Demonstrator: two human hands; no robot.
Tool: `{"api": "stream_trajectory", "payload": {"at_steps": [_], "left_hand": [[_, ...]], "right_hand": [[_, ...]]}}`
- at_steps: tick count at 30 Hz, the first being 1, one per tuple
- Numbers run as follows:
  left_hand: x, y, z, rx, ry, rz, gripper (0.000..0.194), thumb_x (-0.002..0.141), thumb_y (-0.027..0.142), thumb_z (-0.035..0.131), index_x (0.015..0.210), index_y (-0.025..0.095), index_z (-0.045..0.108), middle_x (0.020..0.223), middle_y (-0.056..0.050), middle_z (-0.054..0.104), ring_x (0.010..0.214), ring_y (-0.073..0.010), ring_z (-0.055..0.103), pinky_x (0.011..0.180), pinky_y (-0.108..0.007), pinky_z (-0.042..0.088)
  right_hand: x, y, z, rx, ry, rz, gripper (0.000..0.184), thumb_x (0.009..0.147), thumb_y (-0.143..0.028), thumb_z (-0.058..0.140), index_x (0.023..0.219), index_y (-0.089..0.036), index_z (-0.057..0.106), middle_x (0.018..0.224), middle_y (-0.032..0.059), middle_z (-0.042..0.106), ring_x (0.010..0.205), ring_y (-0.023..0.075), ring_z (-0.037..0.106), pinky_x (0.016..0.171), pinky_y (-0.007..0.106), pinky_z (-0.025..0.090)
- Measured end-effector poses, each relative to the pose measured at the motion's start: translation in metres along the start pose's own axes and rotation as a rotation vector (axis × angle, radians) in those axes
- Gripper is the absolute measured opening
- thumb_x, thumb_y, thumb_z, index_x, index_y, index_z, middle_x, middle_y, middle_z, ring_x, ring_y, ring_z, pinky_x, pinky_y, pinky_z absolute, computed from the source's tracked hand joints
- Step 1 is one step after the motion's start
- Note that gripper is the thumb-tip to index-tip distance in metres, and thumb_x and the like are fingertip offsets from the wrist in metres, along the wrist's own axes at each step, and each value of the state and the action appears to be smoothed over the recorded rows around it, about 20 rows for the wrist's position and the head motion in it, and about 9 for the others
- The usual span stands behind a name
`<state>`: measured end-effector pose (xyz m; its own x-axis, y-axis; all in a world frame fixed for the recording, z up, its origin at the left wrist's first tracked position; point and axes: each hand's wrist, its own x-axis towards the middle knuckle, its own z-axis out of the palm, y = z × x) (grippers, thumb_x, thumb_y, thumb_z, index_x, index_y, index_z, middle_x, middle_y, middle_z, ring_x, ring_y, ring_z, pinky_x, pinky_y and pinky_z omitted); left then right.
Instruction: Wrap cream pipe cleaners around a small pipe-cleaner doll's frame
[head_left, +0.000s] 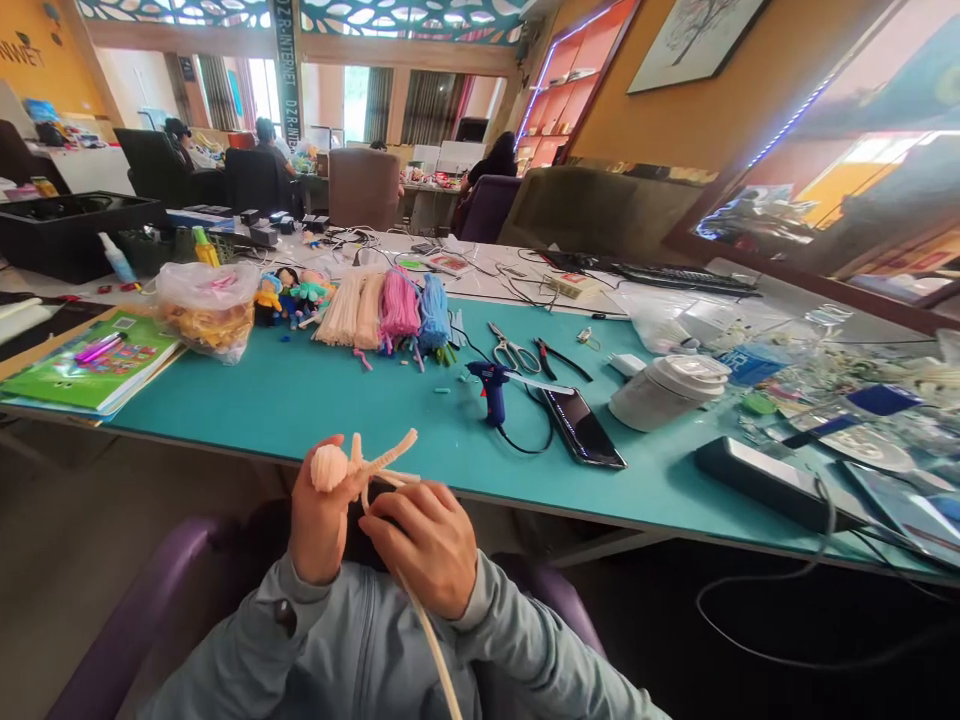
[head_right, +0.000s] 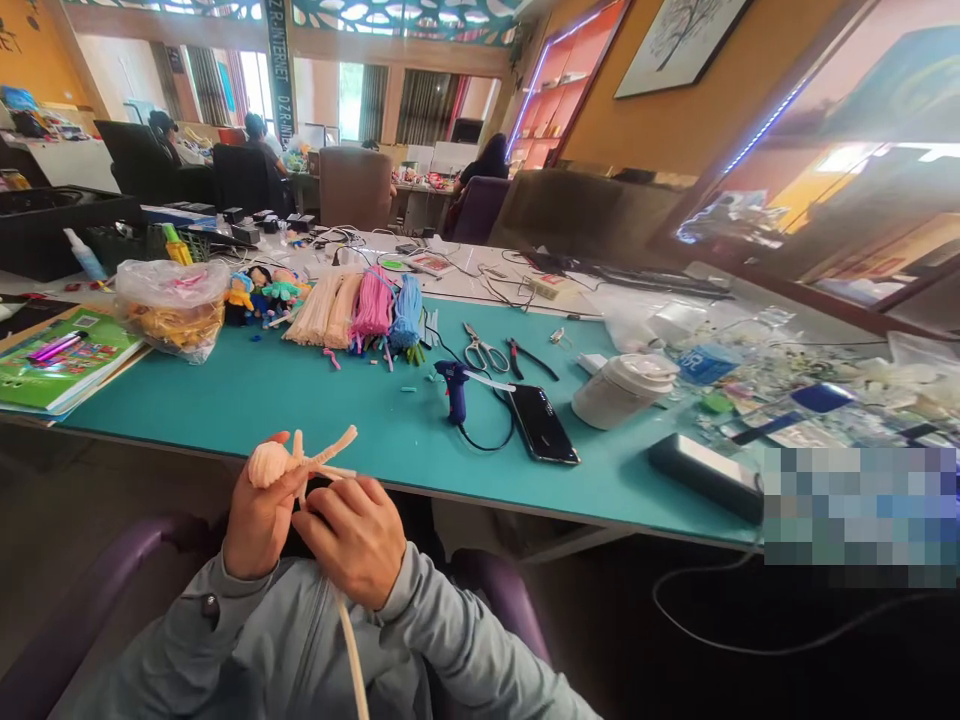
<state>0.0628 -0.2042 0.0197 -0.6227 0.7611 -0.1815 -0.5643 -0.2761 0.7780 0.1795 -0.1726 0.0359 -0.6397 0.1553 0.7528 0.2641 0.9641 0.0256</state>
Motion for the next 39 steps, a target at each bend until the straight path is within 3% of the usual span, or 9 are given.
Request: {"api": "stream_trajectory", "payload": {"at_steps": [2, 4, 11, 18, 24, 33, 39], "left_hand": [[-0.003, -0.003, 0.000, 0.032, -0.022, 0.006, 0.051, 0.047, 0.020, 0.081, 0.093, 0.018, 0.059, 0.067, 0.005, 0.057, 0.062, -0.0111, 0.057, 0.060, -0.024, 0.046], [-0.005, -0.005, -0.001, 0.067, -0.023, 0.044, 0.050, 0.045, 0.020, 0.083, 0.090, 0.017, 0.061, 0.065, 0.006, 0.055, 0.058, -0.0094, 0.054, 0.056, -0.022, 0.046], [-0.009, -0.009, -0.007, 0.179, -0.070, 0.136, 0.044, 0.049, 0.021, 0.084, 0.088, 0.017, 0.062, 0.067, 0.005, 0.060, 0.061, -0.0104, 0.058, 0.061, -0.023, 0.050], [-0.010, -0.012, -0.010, 0.223, -0.146, 0.090, 0.043, 0.051, 0.019, 0.084, 0.088, 0.017, 0.063, 0.069, 0.004, 0.061, 0.064, -0.0104, 0.060, 0.064, -0.022, 0.051], [-0.012, -0.014, -0.007, 0.173, -0.146, -0.008, 0.041, 0.048, 0.021, 0.084, 0.083, 0.015, 0.063, 0.062, 0.005, 0.059, 0.056, -0.0095, 0.058, 0.056, -0.022, 0.050], [-0.014, -0.013, -0.009, 0.182, -0.154, -0.014, 0.041, 0.047, 0.017, 0.083, 0.083, 0.016, 0.063, 0.065, 0.004, 0.061, 0.058, -0.0088, 0.058, 0.058, -0.020, 0.049], [-0.014, -0.013, -0.014, 0.215, -0.183, -0.016, 0.041, 0.050, 0.016, 0.082, 0.086, 0.017, 0.062, 0.069, 0.004, 0.064, 0.058, -0.0088, 0.058, 0.058, -0.019, 0.048]], "right_hand": [[-0.001, 0.002, -0.001, 0.009, 0.063, 0.045, 0.021, 0.091, -0.015, 0.047, 0.078, -0.022, 0.062, 0.074, -0.0031, 0.067, 0.074, 0.0128, 0.056, 0.089, 0.033, 0.039], [-0.001, 0.005, -0.001, 0.042, 0.104, 0.093, 0.018, 0.091, -0.017, 0.050, 0.079, -0.023, 0.063, 0.078, -0.0032, 0.068, 0.081, 0.0129, 0.058, 0.100, 0.035, 0.033], [-0.003, 0.016, -0.012, 0.180, 0.070, 0.142, 0.009, 0.087, -0.023, 0.058, 0.079, -0.020, 0.058, 0.091, 0.0023, 0.070, 0.093, 0.0138, 0.063, 0.102, 0.037, 0.035], [-0.002, 0.021, -0.019, 0.218, 0.045, 0.157, 0.008, 0.087, -0.022, 0.057, 0.079, -0.021, 0.056, 0.080, -0.0008, 0.071, 0.070, 0.0107, 0.063, 0.090, 0.033, 0.042], [-0.003, 0.025, -0.018, 0.251, 0.007, 0.167, 0.011, 0.088, -0.021, 0.056, 0.077, -0.018, 0.057, 0.072, 0.0009, 0.069, 0.065, 0.0113, 0.061, 0.079, 0.030, 0.043], [-0.003, 0.025, -0.017, 0.445, 0.012, 0.442, 0.029, 0.090, -0.037, 0.052, 0.069, -0.018, 0.058, 0.064, 0.0025, 0.066, 0.060, 0.0119, 0.058, 0.062, 0.026, 0.043], [-0.003, 0.027, -0.016, 0.525, 0.012, 0.572, 0.031, 0.085, -0.041, 0.058, 0.065, -0.017, 0.060, 0.059, 0.0013, 0.065, 0.054, 0.0107, 0.056, 0.055, 0.024, 0.043]]}}
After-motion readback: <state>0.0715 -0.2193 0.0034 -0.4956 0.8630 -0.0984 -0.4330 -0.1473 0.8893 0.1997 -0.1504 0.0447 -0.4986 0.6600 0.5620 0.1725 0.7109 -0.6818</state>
